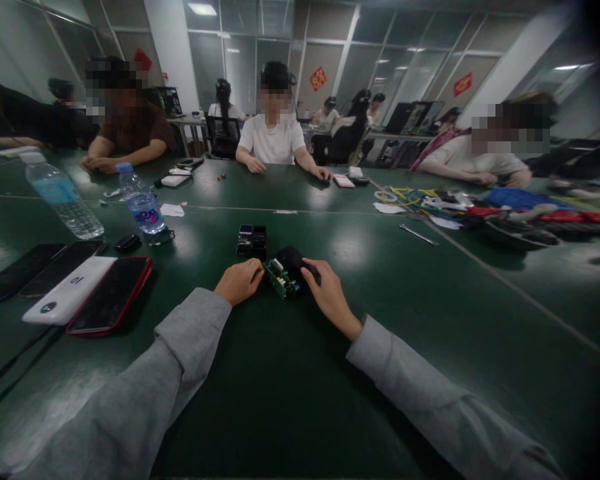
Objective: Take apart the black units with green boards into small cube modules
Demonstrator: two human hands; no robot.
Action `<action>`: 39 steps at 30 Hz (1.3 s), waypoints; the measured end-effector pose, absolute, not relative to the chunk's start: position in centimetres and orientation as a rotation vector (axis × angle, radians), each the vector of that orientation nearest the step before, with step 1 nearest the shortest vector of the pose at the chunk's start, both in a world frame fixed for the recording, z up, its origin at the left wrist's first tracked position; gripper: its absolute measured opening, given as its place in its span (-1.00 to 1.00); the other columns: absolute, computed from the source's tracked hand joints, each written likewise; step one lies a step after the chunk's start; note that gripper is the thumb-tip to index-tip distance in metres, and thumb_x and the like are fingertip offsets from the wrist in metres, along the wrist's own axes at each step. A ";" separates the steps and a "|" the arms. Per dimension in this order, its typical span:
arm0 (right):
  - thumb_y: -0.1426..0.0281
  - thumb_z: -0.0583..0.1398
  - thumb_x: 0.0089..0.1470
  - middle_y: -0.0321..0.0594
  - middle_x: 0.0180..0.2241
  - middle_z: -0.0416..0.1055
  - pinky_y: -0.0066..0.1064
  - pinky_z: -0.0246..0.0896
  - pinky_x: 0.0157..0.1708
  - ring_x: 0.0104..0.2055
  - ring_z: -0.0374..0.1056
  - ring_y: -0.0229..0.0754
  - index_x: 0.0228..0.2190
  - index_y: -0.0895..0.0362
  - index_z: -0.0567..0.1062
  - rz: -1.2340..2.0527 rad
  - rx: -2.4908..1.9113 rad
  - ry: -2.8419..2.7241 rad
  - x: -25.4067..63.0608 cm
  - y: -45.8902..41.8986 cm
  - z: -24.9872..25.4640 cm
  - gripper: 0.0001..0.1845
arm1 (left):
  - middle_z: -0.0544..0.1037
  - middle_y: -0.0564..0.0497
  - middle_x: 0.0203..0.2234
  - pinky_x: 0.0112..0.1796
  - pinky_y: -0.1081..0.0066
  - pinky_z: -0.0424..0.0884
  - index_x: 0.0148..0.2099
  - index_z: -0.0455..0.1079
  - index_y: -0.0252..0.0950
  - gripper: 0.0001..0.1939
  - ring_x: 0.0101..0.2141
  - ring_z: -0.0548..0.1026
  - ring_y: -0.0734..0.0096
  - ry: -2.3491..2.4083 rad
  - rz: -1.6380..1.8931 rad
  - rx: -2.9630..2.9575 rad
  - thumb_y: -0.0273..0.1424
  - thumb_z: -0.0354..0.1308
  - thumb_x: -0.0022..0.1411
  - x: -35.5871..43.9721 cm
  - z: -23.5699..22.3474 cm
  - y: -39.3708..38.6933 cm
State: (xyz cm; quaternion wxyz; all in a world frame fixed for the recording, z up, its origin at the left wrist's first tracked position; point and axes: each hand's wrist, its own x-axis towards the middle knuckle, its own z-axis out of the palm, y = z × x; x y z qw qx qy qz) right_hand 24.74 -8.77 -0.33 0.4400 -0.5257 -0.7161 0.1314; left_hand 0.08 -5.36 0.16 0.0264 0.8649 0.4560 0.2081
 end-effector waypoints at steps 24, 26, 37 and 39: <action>0.27 0.18 0.21 0.04 0.02 0.36 -0.05 0.11 0.09 0.11 0.25 0.07 0.11 0.23 0.26 -0.159 -1.240 -2.258 22.9 -10.6 -0.5 -0.49 | 0.46 0.03 -0.36 -0.37 0.41 0.30 -0.25 0.34 -0.26 -0.83 -0.43 0.40 0.45 1.317 0.737 2.659 -0.31 -0.02 0.33 -0.1 0.1 -5.1; 0.32 0.17 0.20 0.03 0.02 0.37 -0.05 0.14 0.07 0.09 0.28 0.05 0.09 0.21 0.28 -0.151 -1.231 -2.225 22.9 -10.5 -0.6 -0.54 | 0.48 0.02 -0.33 -0.35 0.40 0.33 -0.22 0.36 -0.25 -0.81 -0.39 0.43 0.43 1.302 0.721 2.668 -0.30 -0.03 0.34 -0.1 0.2 -5.1; 0.56 0.16 0.13 -0.01 -0.04 0.33 -0.11 0.27 -0.08 0.01 0.25 0.07 0.05 0.18 0.28 -0.211 -1.224 -2.189 23.2 -10.5 0.5 -0.56 | 0.51 -0.01 -0.18 -0.23 0.36 0.42 -0.09 0.41 -0.23 -0.72 -0.22 0.51 0.37 1.274 0.695 2.714 -0.27 -0.09 0.40 0.0 0.1 -5.2; 0.57 0.16 0.13 0.01 -0.03 0.32 -0.10 0.28 -0.06 0.03 0.24 0.07 0.09 0.20 0.26 -0.225 -1.196 -2.265 22.9 -10.4 0.6 -0.52 | 0.51 -0.02 -0.19 -0.24 0.36 0.42 -0.10 0.41 -0.24 -0.72 -0.24 0.50 0.38 1.284 0.687 2.726 -0.28 -0.09 0.40 0.1 0.1 -5.2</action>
